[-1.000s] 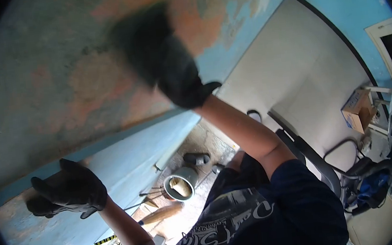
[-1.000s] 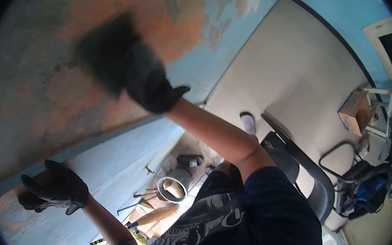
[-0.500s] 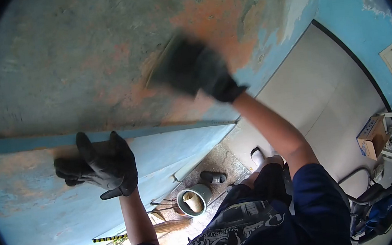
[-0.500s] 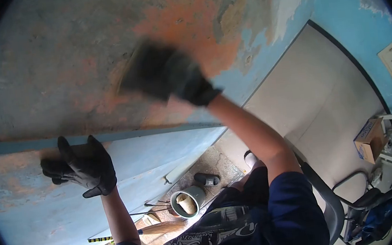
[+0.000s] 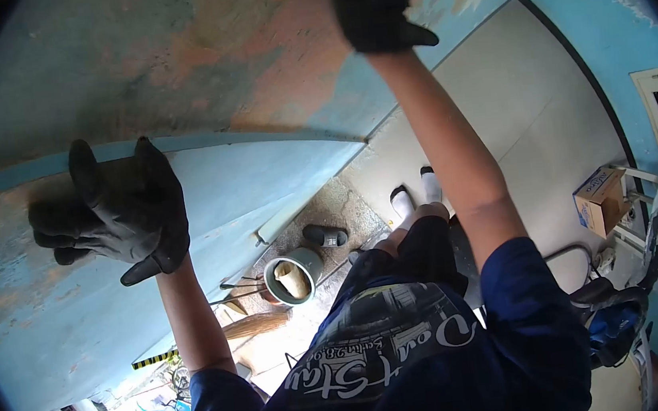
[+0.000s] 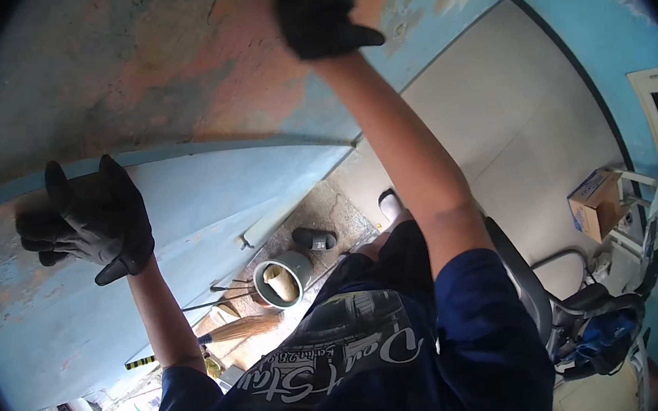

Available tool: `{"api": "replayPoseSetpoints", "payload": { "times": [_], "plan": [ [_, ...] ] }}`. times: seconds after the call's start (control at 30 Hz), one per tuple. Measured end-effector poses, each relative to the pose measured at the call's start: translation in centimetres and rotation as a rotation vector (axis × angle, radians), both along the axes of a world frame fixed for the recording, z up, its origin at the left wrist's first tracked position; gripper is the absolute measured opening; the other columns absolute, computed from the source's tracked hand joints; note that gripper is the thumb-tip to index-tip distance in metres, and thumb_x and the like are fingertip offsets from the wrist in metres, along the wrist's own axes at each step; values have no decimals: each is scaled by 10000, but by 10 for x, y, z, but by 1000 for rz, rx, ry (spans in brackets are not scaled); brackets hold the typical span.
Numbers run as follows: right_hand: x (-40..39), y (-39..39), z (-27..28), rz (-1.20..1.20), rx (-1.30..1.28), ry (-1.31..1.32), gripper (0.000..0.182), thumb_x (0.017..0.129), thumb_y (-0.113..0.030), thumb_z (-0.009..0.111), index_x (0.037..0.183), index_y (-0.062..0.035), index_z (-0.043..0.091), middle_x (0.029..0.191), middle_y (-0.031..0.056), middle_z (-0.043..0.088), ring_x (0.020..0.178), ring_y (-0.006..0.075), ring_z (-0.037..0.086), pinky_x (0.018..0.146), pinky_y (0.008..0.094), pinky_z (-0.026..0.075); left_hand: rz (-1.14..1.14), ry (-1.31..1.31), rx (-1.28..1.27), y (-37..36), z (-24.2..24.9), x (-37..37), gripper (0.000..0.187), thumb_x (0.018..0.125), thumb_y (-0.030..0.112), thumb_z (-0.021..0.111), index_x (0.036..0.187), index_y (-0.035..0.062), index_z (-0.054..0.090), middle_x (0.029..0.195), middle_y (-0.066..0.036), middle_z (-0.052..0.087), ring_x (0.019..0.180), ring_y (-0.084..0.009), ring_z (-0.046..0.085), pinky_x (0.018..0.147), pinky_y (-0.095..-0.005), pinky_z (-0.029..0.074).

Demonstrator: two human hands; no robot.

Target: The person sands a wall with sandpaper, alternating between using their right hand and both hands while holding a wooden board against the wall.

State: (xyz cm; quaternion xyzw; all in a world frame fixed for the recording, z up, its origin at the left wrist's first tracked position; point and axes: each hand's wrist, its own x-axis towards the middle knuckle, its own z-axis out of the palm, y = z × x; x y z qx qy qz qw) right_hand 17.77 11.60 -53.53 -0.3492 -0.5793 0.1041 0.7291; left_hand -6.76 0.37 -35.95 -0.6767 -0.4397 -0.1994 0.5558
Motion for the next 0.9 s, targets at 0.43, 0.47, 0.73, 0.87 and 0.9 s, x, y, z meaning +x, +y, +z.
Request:
{"api": "replayPoseSetpoints", "payload": {
  "times": [0.43,0.47,0.73,0.87,0.9],
  "plan": [
    [53,-20,-135,-510,-701,-481,344,907,-189,486,1130,33,627,975,219,672,885,371,648,778,469,516,12,-115,-87,-9,-16,9,633,752,436,774,1307,233,550,1306,-300,364,1183,-480,354,906,-657,301],
    [53,-45,-117,-318,-1012,-304,399,919,-265,488,1149,31,623,1006,238,665,930,398,638,807,478,501,24,-125,-86,-16,-22,10,633,752,436,774,1307,233,550,1306,-300,364,1183,-480,354,906,-657,301],
    [35,-241,-59,988,-1185,944,437,814,50,544,1246,-11,532,1153,128,624,1036,243,630,875,366,518,-580,-1864,-1592,-130,-161,48,766,861,230,722,1457,0,301,1377,-175,492,1276,-257,480,1055,-373,389],
    [64,-262,-111,1045,-1245,368,211,800,-43,638,1007,-17,659,922,88,658,830,201,606,689,324,476,-570,-1860,-1998,-132,-159,64,551,839,283,747,1265,-9,554,1116,-119,667,1018,-215,631,902,-362,503],
    [72,-257,-113,1072,-1233,280,187,787,-61,660,968,-14,657,896,98,650,809,203,602,667,327,471,-593,-1876,-1962,-129,-145,67,551,839,283,747,1265,-9,554,1116,-119,667,1018,-215,631,902,-362,503]
  ]
}}
